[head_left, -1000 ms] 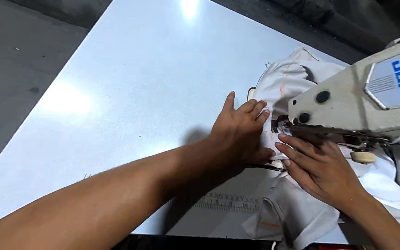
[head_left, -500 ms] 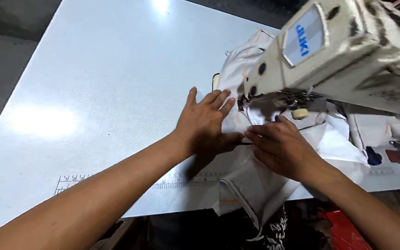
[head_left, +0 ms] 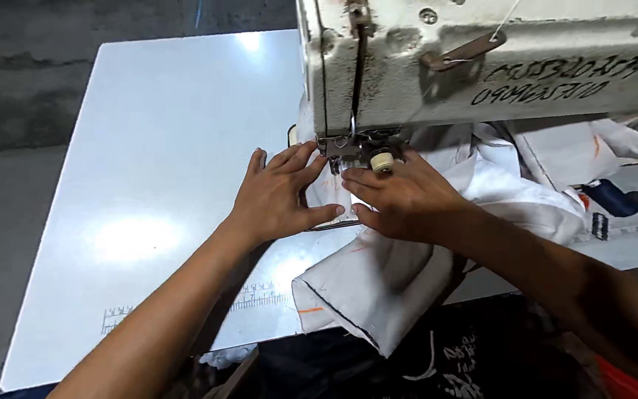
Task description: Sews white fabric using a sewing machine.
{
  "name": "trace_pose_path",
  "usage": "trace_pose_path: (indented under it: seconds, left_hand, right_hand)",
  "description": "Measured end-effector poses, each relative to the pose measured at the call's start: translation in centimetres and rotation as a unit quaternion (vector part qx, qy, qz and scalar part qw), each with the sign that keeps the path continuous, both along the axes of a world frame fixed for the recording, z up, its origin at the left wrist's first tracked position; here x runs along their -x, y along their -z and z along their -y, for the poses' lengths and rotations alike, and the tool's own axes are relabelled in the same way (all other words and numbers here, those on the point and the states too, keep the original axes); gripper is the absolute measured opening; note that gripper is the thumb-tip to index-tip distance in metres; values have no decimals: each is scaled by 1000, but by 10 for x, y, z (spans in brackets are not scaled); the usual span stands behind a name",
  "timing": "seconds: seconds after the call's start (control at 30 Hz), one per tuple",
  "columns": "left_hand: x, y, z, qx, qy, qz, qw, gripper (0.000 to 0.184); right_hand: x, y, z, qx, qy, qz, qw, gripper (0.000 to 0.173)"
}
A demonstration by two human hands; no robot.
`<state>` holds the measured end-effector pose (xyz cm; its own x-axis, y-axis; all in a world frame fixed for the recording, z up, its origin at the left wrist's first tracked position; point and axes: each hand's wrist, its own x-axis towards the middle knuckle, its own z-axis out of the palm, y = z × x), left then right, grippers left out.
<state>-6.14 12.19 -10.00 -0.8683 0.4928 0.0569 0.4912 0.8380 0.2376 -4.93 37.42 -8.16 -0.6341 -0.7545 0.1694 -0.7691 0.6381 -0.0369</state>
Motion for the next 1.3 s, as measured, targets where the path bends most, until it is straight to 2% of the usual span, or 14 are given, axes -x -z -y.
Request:
trace_pose_path:
  seconds: [1.0, 1.07, 1.17, 1.3]
  left_hand:
    - [2, 4, -1, 3, -23, 10, 1000, 91]
    - [2, 5, -1, 4, -21, 11, 1000, 92]
    - [2, 5, -1, 3, -17, 10, 1000, 92]
    - [2, 4, -1, 12, -13, 5, 1000, 94]
  right_hand:
    - [4, 7, -5, 56, 6, 0, 998, 40]
    - [4, 9, -1, 85, 17, -2, 996, 40]
    - [8, 7, 6, 75, 71, 7, 995, 52]
    - [16, 3, 9, 60, 110, 7, 992, 48]
